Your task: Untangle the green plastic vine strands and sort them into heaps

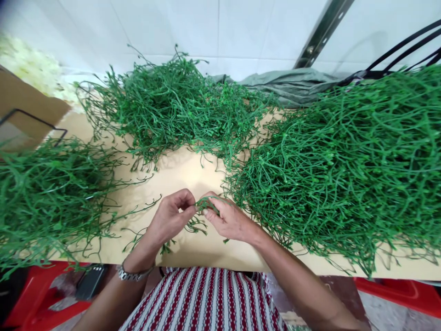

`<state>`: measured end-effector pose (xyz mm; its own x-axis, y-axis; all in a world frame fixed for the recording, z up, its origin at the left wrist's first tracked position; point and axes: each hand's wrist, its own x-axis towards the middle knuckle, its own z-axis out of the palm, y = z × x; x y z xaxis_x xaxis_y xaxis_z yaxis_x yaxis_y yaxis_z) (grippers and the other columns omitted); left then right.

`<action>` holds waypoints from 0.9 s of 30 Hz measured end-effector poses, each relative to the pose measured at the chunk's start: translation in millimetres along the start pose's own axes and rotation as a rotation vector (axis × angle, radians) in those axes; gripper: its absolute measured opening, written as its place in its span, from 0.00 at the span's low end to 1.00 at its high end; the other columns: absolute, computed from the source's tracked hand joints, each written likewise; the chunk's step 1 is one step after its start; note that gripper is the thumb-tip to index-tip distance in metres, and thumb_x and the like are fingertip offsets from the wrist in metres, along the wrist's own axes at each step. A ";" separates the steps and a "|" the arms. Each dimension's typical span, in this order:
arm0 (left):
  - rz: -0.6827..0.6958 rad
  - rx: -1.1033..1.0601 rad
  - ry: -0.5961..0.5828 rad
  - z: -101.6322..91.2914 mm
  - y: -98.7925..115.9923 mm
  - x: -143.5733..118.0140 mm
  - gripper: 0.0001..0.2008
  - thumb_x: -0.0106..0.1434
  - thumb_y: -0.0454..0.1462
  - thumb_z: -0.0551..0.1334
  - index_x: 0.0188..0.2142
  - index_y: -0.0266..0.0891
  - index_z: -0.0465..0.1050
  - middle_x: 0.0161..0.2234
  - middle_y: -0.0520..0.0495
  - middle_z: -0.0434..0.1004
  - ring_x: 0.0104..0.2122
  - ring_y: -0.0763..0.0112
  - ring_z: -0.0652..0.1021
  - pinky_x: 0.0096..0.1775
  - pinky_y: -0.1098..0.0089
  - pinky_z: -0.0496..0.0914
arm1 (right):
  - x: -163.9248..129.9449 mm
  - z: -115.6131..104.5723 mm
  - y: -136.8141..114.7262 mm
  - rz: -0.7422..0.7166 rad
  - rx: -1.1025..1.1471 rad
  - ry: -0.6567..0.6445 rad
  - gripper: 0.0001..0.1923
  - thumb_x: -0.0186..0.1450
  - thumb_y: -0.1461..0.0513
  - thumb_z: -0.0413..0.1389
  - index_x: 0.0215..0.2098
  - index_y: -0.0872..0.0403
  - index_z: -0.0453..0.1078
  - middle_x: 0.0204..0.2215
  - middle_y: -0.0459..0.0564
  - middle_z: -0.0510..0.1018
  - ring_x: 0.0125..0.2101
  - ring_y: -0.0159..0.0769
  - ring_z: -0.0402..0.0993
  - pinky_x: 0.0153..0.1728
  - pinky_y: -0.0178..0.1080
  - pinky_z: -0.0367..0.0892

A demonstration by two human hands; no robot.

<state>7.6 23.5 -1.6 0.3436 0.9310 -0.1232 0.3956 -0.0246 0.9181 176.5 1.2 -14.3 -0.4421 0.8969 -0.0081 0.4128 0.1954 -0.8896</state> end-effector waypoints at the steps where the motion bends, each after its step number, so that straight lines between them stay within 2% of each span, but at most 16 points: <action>1: 0.009 0.028 0.003 0.5 -0.7 -0.4 0.05 0.51 0.29 0.53 0.21 0.38 0.59 0.17 0.58 0.58 0.19 0.79 0.61 0.22 0.76 0.56 | 0.5 1.2 0.5 0.001 0.025 -0.002 0.04 0.65 0.63 0.45 0.36 0.54 0.60 0.25 0.42 0.60 0.24 0.26 0.57 0.25 0.31 0.56; 5: 0.015 0.028 0.002 3.9 -4.3 -0.8 0.04 0.51 0.30 0.53 0.22 0.37 0.61 0.17 0.57 0.59 0.19 0.79 0.61 0.22 0.76 0.55 | 2.0 4.2 3.3 0.015 0.080 0.016 0.04 0.63 0.63 0.47 0.32 0.55 0.61 0.26 0.42 0.61 0.25 0.26 0.58 0.25 0.30 0.56; 12: -0.038 0.017 -0.009 5.3 1.2 0.3 0.05 0.51 0.31 0.54 0.23 0.36 0.67 0.17 0.56 0.61 0.19 0.78 0.62 0.22 0.76 0.56 | 4.1 2.0 4.8 -0.083 -0.097 0.105 0.03 0.62 0.66 0.47 0.30 0.55 0.61 0.27 0.46 0.66 0.28 0.31 0.61 0.29 0.34 0.58; 16: -0.030 0.044 -0.005 2.3 5.2 -0.6 0.05 0.51 0.30 0.53 0.21 0.36 0.64 0.17 0.57 0.59 0.19 0.79 0.60 0.22 0.77 0.55 | 8.1 0.3 4.5 -0.148 -0.252 0.072 0.05 0.62 0.68 0.45 0.28 0.55 0.58 0.28 0.48 0.65 0.30 0.34 0.61 0.32 0.36 0.58; 19: -0.039 0.038 0.012 1.6 5.6 -1.3 0.05 0.52 0.31 0.53 0.21 0.36 0.63 0.17 0.57 0.58 0.19 0.79 0.60 0.23 0.77 0.55 | 11.7 -1.1 3.0 -0.122 -0.329 0.038 0.04 0.62 0.68 0.45 0.29 0.55 0.58 0.28 0.49 0.64 0.30 0.34 0.61 0.32 0.36 0.58; 24: -0.056 -0.094 0.034 2.5 6.3 0.2 0.03 0.53 0.33 0.55 0.24 0.36 0.66 0.19 0.56 0.60 0.21 0.79 0.61 0.25 0.76 0.57 | 14.0 0.1 0.9 -0.085 -0.201 0.085 0.01 0.63 0.65 0.47 0.32 0.55 0.59 0.28 0.46 0.64 0.29 0.31 0.62 0.30 0.33 0.58; 27: -0.056 -0.198 0.024 2.6 6.2 2.0 0.04 0.52 0.34 0.58 0.24 0.36 0.64 0.20 0.56 0.59 0.21 0.79 0.60 0.24 0.76 0.57 | 13.2 -2.1 -1.1 -0.127 -0.151 0.080 0.03 0.64 0.64 0.47 0.32 0.55 0.61 0.28 0.47 0.66 0.30 0.31 0.63 0.30 0.33 0.60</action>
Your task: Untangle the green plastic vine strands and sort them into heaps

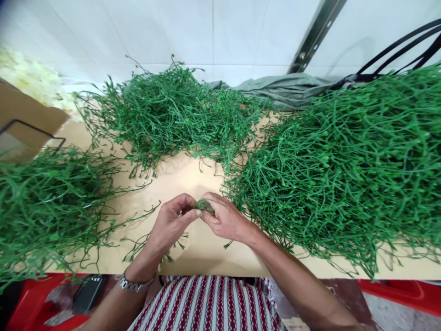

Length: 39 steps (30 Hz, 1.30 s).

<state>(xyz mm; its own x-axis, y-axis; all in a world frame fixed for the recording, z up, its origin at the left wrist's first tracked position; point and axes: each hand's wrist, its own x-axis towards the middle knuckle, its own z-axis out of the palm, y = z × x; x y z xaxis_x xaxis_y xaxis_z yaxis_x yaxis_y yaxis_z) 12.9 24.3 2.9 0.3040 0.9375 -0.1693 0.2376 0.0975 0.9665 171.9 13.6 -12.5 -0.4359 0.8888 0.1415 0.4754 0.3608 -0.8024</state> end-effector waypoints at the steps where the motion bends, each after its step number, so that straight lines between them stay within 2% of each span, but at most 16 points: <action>1: -0.004 -0.029 0.004 -0.3 -0.2 0.4 0.05 0.52 0.34 0.58 0.23 0.36 0.63 0.19 0.57 0.58 0.21 0.79 0.60 0.24 0.76 0.56 | 0.1 -2.4 -0.8 -0.023 -0.002 -0.004 0.03 0.63 0.64 0.48 0.33 0.56 0.62 0.30 0.48 0.67 0.31 0.32 0.64 0.32 0.34 0.60; 5: 0.004 -0.047 0.008 -1.8 -0.1 0.1 0.06 0.52 0.33 0.57 0.22 0.36 0.62 0.18 0.57 0.56 0.20 0.80 0.58 0.23 0.76 0.54 | 1.8 -13.7 -2.5 -0.070 0.044 0.002 0.08 0.62 0.62 0.51 0.40 0.55 0.64 0.36 0.52 0.70 0.38 0.35 0.66 0.38 0.37 0.61; 10: -0.003 -0.038 -0.036 -1.8 2.9 -2.2 0.05 0.53 0.35 0.58 0.23 0.35 0.66 0.18 0.57 0.56 0.20 0.80 0.58 0.23 0.76 0.54 | 3.1 -12.1 0.7 -0.067 0.096 0.080 0.03 0.62 0.64 0.50 0.34 0.55 0.64 0.29 0.48 0.69 0.31 0.32 0.64 0.32 0.35 0.60; 15: -0.017 -0.046 0.007 0.2 3.1 -2.7 0.05 0.53 0.34 0.58 0.22 0.35 0.66 0.17 0.57 0.57 0.19 0.80 0.58 0.22 0.77 0.53 | 4.0 -7.7 2.6 -0.027 0.091 0.101 0.02 0.62 0.64 0.49 0.31 0.54 0.62 0.25 0.44 0.67 0.26 0.29 0.63 0.28 0.32 0.58; 20: -0.002 0.003 -0.011 1.1 3.0 -2.8 0.05 0.54 0.33 0.55 0.25 0.35 0.68 0.18 0.56 0.57 0.19 0.80 0.56 0.21 0.77 0.52 | 6.9 -9.2 1.9 -0.071 0.044 0.120 0.03 0.63 0.65 0.47 0.33 0.55 0.62 0.27 0.47 0.68 0.28 0.31 0.64 0.29 0.33 0.58; 24: -0.004 0.033 -0.053 -0.6 2.0 -2.6 0.08 0.56 0.36 0.55 0.23 0.35 0.66 0.17 0.57 0.53 0.19 0.80 0.54 0.20 0.77 0.50 | 8.5 -9.4 2.8 -0.033 0.050 0.106 0.02 0.62 0.65 0.48 0.31 0.54 0.61 0.22 0.43 0.65 0.23 0.29 0.60 0.24 0.31 0.55; 28: -0.005 0.025 -0.044 -3.1 1.1 -2.0 0.09 0.55 0.37 0.55 0.22 0.35 0.65 0.17 0.57 0.51 0.18 0.80 0.54 0.20 0.76 0.50 | 10.5 -9.3 7.7 -0.175 -0.102 0.103 0.07 0.60 0.69 0.45 0.35 0.54 0.61 0.26 0.46 0.66 0.26 0.30 0.61 0.27 0.32 0.57; 31: 0.007 0.056 -0.041 -4.2 1.4 -1.6 0.09 0.55 0.36 0.55 0.20 0.36 0.63 0.17 0.57 0.51 0.18 0.80 0.54 0.20 0.76 0.50 | 14.8 -9.7 12.9 -0.286 -0.349 0.080 0.11 0.57 0.72 0.43 0.33 0.55 0.62 0.28 0.48 0.65 0.28 0.33 0.60 0.30 0.34 0.57; 35: -0.029 0.080 -0.006 -4.9 3.1 0.0 0.10 0.54 0.36 0.55 0.18 0.36 0.61 0.16 0.57 0.49 0.18 0.80 0.53 0.20 0.76 0.48 | 26.0 -10.7 16.1 -0.341 -0.707 0.087 0.10 0.56 0.73 0.43 0.25 0.54 0.60 0.24 0.48 0.63 0.27 0.35 0.56 0.30 0.37 0.52; 39: -0.065 0.033 0.063 -7.2 6.1 1.6 0.11 0.53 0.36 0.56 0.17 0.37 0.59 0.16 0.57 0.49 0.17 0.80 0.51 0.19 0.75 0.47 | 37.6 -11.8 12.4 -0.378 -0.883 0.134 0.10 0.57 0.73 0.44 0.27 0.54 0.62 0.23 0.48 0.65 0.28 0.36 0.56 0.31 0.39 0.49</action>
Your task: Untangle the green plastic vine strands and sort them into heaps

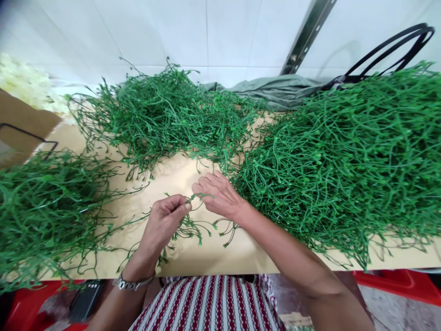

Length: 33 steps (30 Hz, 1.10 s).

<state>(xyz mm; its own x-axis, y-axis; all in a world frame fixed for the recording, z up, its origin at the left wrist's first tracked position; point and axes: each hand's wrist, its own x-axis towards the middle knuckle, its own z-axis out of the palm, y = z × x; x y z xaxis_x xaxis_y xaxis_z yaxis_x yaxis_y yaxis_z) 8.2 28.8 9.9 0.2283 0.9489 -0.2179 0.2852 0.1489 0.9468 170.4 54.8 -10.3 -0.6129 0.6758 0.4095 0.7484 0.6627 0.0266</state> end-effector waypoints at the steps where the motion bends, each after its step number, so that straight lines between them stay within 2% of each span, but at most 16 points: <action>1: -0.005 -0.014 0.010 -0.9 0.6 0.1 0.11 0.53 0.36 0.56 0.17 0.37 0.58 0.16 0.57 0.49 0.17 0.80 0.51 0.19 0.75 0.47 | 2.3 -0.8 -0.2 0.002 -0.025 0.007 0.11 0.57 0.73 0.44 0.28 0.54 0.62 0.23 0.47 0.66 0.28 0.36 0.56 0.32 0.39 0.48; 8: 0.000 -0.062 0.005 -5.8 -1.4 -1.6 0.12 0.54 0.36 0.56 0.17 0.37 0.58 0.16 0.58 0.48 0.17 0.81 0.50 0.19 0.75 0.46 | 8.7 -6.2 -4.2 0.025 -0.008 0.019 0.10 0.58 0.73 0.45 0.27 0.54 0.62 0.22 0.46 0.66 0.28 0.35 0.55 0.32 0.40 0.47; 22: 0.000 -0.155 0.005 -12.1 -5.6 -8.7 0.12 0.54 0.36 0.57 0.17 0.35 0.60 0.15 0.58 0.49 0.16 0.83 0.51 0.18 0.76 0.46 | 11.5 -13.0 -7.4 -0.004 0.030 -0.088 0.11 0.57 0.73 0.47 0.29 0.53 0.66 0.21 0.45 0.69 0.27 0.35 0.58 0.31 0.40 0.47; 25: -0.036 -0.233 -0.028 -14.8 -4.8 -4.4 0.11 0.52 0.37 0.59 0.18 0.35 0.62 0.14 0.58 0.51 0.15 0.83 0.52 0.18 0.77 0.46 | 11.1 -21.3 -6.3 0.021 0.177 -0.167 0.10 0.60 0.70 0.47 0.32 0.54 0.67 0.26 0.46 0.73 0.30 0.35 0.63 0.34 0.40 0.50; 27: -0.068 -0.280 -0.070 -16.0 -4.6 -1.3 0.11 0.51 0.37 0.61 0.18 0.34 0.64 0.13 0.58 0.53 0.14 0.84 0.52 0.17 0.77 0.46 | 11.3 -28.5 -5.6 0.042 0.327 -0.221 0.11 0.62 0.66 0.48 0.41 0.55 0.67 0.37 0.49 0.75 0.38 0.37 0.65 0.41 0.42 0.53; 30: -0.082 -0.349 -0.123 -14.7 -4.5 0.5 0.12 0.49 0.39 0.64 0.18 0.33 0.66 0.13 0.58 0.54 0.14 0.83 0.54 0.17 0.77 0.48 | 10.5 -34.6 -6.6 0.007 0.595 -0.245 0.21 0.63 0.65 0.48 0.55 0.57 0.57 0.52 0.54 0.66 0.52 0.38 0.60 0.50 0.44 0.53; 33: -0.052 -0.361 -0.114 -10.3 -3.4 -1.3 0.11 0.49 0.40 0.64 0.21 0.33 0.69 0.13 0.57 0.56 0.15 0.82 0.56 0.17 0.77 0.50 | 5.1 -29.7 -11.9 0.015 0.843 -0.167 0.21 0.64 0.67 0.45 0.56 0.57 0.55 0.51 0.55 0.67 0.51 0.34 0.62 0.49 0.41 0.59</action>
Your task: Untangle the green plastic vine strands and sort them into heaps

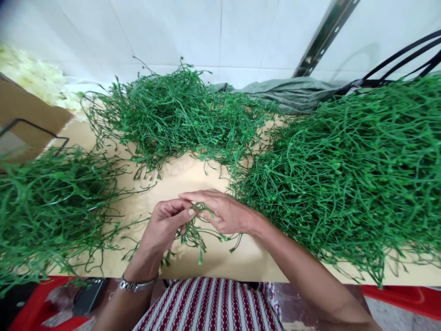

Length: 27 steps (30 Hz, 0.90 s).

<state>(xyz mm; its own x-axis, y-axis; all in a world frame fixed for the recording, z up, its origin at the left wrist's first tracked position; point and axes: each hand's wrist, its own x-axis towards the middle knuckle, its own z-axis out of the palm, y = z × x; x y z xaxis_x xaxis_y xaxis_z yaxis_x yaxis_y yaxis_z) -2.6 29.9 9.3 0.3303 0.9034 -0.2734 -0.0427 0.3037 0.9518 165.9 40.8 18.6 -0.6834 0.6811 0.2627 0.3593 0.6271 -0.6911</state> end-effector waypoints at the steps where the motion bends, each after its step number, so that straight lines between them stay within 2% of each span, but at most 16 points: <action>1: 0.025 0.026 0.015 1.8 0.0 -0.8 0.10 0.51 0.40 0.63 0.22 0.33 0.70 0.14 0.57 0.57 0.15 0.82 0.56 0.17 0.77 0.51 | -2.2 4.3 1.0 0.013 0.044 0.056 0.20 0.64 0.67 0.45 0.55 0.57 0.57 0.49 0.55 0.69 0.49 0.33 0.65 0.48 0.40 0.61; 4: 0.110 0.160 0.024 6.1 1.0 -3.6 0.09 0.55 0.37 0.59 0.23 0.33 0.69 0.15 0.56 0.57 0.16 0.82 0.56 0.18 0.77 0.51 | -10.4 15.7 2.5 0.083 0.061 0.203 0.15 0.64 0.67 0.47 0.49 0.55 0.62 0.43 0.54 0.73 0.42 0.33 0.69 0.42 0.38 0.65; 8: 0.207 0.373 -0.073 6.2 4.7 -9.3 0.10 0.58 0.35 0.55 0.24 0.33 0.68 0.17 0.56 0.56 0.19 0.81 0.56 0.21 0.76 0.52 | -22.5 15.1 -6.0 0.095 -0.005 0.240 0.11 0.64 0.67 0.47 0.44 0.56 0.64 0.37 0.53 0.74 0.37 0.32 0.69 0.38 0.37 0.65; 10: 0.264 0.503 -0.156 5.0 8.8 -13.1 0.10 0.60 0.34 0.54 0.24 0.33 0.68 0.18 0.55 0.57 0.19 0.80 0.58 0.23 0.76 0.54 | -29.3 7.7 -15.2 0.113 -0.049 0.178 0.09 0.64 0.67 0.46 0.42 0.57 0.64 0.33 0.52 0.73 0.35 0.33 0.68 0.36 0.37 0.64; 14: 0.427 0.781 -0.367 4.9 20.9 -21.3 0.10 0.61 0.32 0.52 0.25 0.35 0.67 0.19 0.54 0.62 0.22 0.78 0.62 0.26 0.73 0.55 | -44.2 -10.2 -37.0 0.194 -0.136 -0.071 0.09 0.62 0.69 0.46 0.39 0.57 0.63 0.28 0.49 0.70 0.29 0.32 0.64 0.29 0.34 0.59; 16: 0.511 0.897 -0.462 6.7 26.7 -25.3 0.10 0.60 0.30 0.51 0.23 0.35 0.63 0.19 0.53 0.63 0.22 0.77 0.63 0.28 0.72 0.56 | -51.2 -16.1 -46.3 0.214 -0.182 -0.151 0.09 0.60 0.70 0.45 0.36 0.56 0.63 0.26 0.47 0.68 0.27 0.31 0.62 0.27 0.34 0.56; 22: 0.629 1.084 -0.658 11.6 37.2 -36.1 0.08 0.55 0.26 0.50 0.22 0.37 0.57 0.20 0.53 0.63 0.23 0.75 0.63 0.30 0.68 0.56 | -64.0 -17.9 -62.3 0.163 -0.297 -0.287 0.05 0.56 0.70 0.46 0.29 0.54 0.59 0.23 0.45 0.66 0.24 0.30 0.58 0.24 0.35 0.50; 27: 0.630 1.123 -0.768 13.0 45.5 -39.5 0.09 0.52 0.24 0.48 0.23 0.38 0.56 0.20 0.53 0.63 0.23 0.74 0.63 0.30 0.68 0.57 | -68.9 -19.0 -70.1 0.116 -0.421 -0.364 0.11 0.49 0.72 0.47 0.30 0.54 0.57 0.21 0.45 0.66 0.20 0.30 0.55 0.22 0.36 0.46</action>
<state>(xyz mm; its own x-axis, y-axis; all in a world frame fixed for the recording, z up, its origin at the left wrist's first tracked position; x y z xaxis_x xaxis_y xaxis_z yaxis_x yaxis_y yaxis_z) -5.3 4.1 65.2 0.9502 0.3115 0.0096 0.2465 -0.7702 0.5883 199.8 -43.0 61.7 -0.7723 0.6274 -0.0996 0.6167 0.7030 -0.3542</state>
